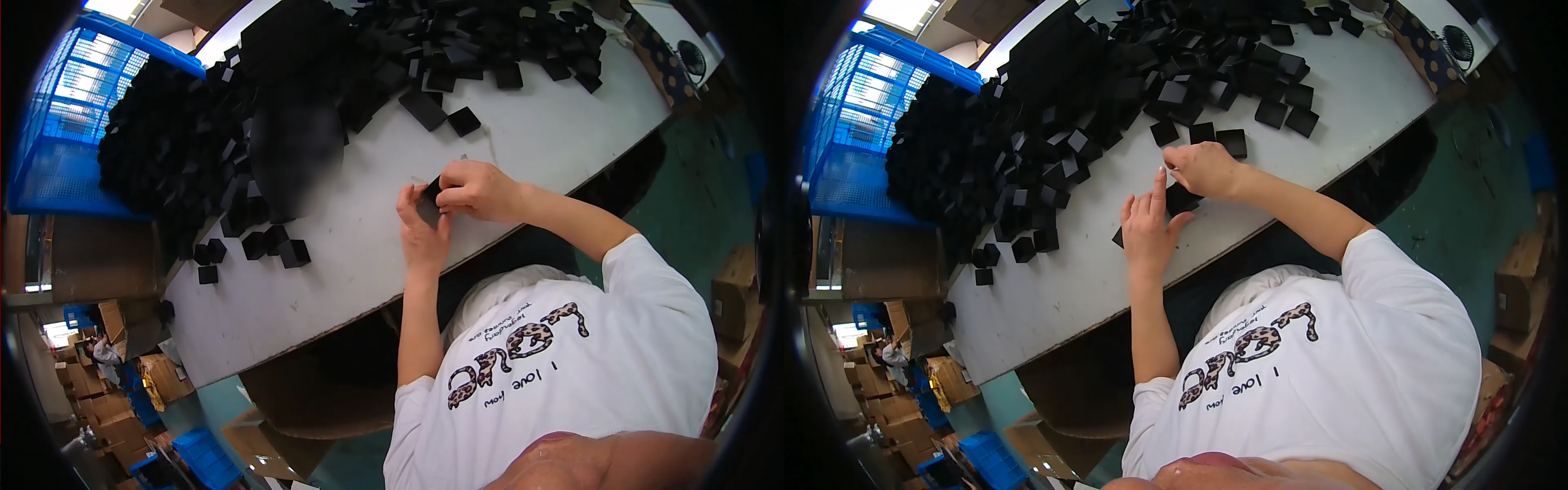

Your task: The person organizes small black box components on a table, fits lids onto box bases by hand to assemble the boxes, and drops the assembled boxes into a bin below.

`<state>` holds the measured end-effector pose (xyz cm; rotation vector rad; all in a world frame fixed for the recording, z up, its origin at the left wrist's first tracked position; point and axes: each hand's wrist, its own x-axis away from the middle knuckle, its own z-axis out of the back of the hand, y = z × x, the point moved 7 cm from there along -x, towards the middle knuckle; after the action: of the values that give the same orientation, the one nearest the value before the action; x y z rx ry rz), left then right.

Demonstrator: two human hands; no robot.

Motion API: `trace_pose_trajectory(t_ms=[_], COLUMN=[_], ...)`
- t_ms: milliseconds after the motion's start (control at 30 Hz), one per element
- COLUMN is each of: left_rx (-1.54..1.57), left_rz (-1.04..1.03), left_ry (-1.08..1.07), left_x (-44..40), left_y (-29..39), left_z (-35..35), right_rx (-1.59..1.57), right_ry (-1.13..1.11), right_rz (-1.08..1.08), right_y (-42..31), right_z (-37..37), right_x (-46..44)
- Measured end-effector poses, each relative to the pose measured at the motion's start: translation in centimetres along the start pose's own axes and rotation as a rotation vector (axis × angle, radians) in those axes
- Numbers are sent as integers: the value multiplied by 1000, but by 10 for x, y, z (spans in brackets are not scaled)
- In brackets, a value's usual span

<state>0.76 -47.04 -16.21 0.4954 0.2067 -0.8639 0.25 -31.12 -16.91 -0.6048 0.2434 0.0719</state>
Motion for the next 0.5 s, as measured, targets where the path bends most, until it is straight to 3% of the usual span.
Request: trace_pose_trajectory(t_ms=[167, 267, 300, 433, 500], left_rx=[-190, -193, -179, -115, -139], left_rz=[-59, -56, -52, -33, -35], left_ry=[6, 0, -3, -23, -22], left_x=[2, 1, 0, -3, -5], left_y=[9, 10, 8, 1, 2], left_z=[-3, -1, -1, -2, -1], right_rx=[-15, -124, -144, 45, 154], right_ry=[204, 147, 154, 346, 242], right_rz=[-95, -96, 63, 101, 134], right_y=[16, 26, 15, 23, 46], right_z=[-1, 9, 23, 69, 64], right_x=[19, 28, 32, 49, 53])
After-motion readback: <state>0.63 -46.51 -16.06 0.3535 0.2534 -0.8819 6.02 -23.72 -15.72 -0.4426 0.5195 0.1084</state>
